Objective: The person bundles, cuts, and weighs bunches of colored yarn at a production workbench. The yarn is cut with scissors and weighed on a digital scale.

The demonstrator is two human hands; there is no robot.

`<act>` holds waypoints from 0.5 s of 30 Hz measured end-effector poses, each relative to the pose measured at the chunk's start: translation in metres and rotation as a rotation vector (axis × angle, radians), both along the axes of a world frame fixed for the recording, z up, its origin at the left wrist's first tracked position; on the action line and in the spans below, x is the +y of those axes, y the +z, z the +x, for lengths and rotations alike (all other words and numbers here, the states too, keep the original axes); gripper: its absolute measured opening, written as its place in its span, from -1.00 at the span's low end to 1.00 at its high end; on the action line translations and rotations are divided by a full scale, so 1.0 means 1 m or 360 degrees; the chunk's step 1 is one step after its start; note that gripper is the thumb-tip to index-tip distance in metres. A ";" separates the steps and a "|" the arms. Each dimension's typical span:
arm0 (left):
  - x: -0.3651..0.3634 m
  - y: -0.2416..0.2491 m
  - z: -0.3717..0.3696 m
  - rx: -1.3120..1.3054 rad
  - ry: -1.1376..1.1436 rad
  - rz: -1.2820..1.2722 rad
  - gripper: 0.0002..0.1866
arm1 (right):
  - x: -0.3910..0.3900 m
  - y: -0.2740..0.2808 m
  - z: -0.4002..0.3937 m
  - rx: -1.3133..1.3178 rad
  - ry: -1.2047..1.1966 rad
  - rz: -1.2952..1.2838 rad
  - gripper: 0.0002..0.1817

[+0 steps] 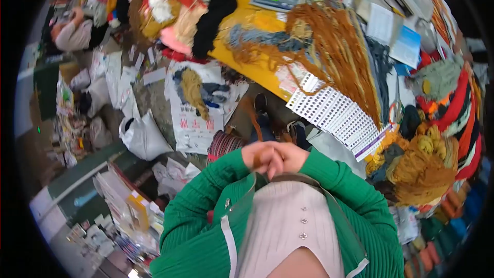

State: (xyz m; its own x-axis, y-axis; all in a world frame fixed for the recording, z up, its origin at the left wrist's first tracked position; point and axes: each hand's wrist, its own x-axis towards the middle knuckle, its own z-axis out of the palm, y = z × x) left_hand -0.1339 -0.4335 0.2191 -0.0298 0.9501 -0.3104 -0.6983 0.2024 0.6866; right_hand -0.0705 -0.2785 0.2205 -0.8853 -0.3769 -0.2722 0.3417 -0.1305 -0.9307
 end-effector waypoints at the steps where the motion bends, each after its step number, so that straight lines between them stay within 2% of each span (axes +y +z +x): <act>1: -0.001 0.010 -0.007 -0.0219 0.0381 -0.0086 -0.55 | -0.008 -0.004 0.001 -0.0229 0.0312 -0.0127 -0.78; 2: 0.003 0.022 -0.012 -0.0434 0.0759 -0.0161 -0.52 | -0.016 -0.009 0.001 -0.0452 0.0631 -0.0201 -0.76; 4: 0.002 0.017 -0.012 -0.0281 0.1573 -0.0575 -0.55 | -0.039 -0.016 0.000 -0.0239 0.0325 -0.0096 -0.84; 6: -0.007 0.002 -0.012 -0.0771 0.2144 -0.0903 -0.56 | -0.043 -0.015 -0.012 0.0078 0.0163 0.0814 -0.89; 7: -0.016 -0.006 -0.009 -0.0965 0.1926 -0.1034 -0.57 | -0.043 -0.008 -0.019 0.0329 0.0097 0.1086 -0.91; 9: -0.030 -0.016 0.000 -0.1324 0.1418 -0.1261 -0.59 | -0.053 -0.007 -0.021 0.0439 0.0520 0.1272 -0.91; 10: -0.027 -0.010 -0.002 -0.1317 0.1102 -0.1326 -0.53 | -0.056 -0.007 -0.019 0.0471 0.0718 0.1377 -0.90; 11: -0.029 -0.017 0.001 -0.1324 0.0960 -0.0892 -0.52 | -0.057 -0.010 -0.014 0.0712 0.0609 0.1339 -0.86; 12: -0.034 -0.023 0.004 -0.1327 0.0793 -0.0463 -0.52 | -0.051 -0.004 -0.019 0.0581 0.0715 0.1208 -0.80; 14: -0.044 -0.023 -0.006 -0.1027 0.0920 -0.0616 -0.58 | -0.039 0.001 -0.021 0.0532 0.0299 0.0968 -0.72; 15: -0.046 -0.025 -0.013 -0.0896 0.0929 -0.0539 -0.60 | -0.032 0.003 -0.018 0.0504 0.0173 0.0948 -0.71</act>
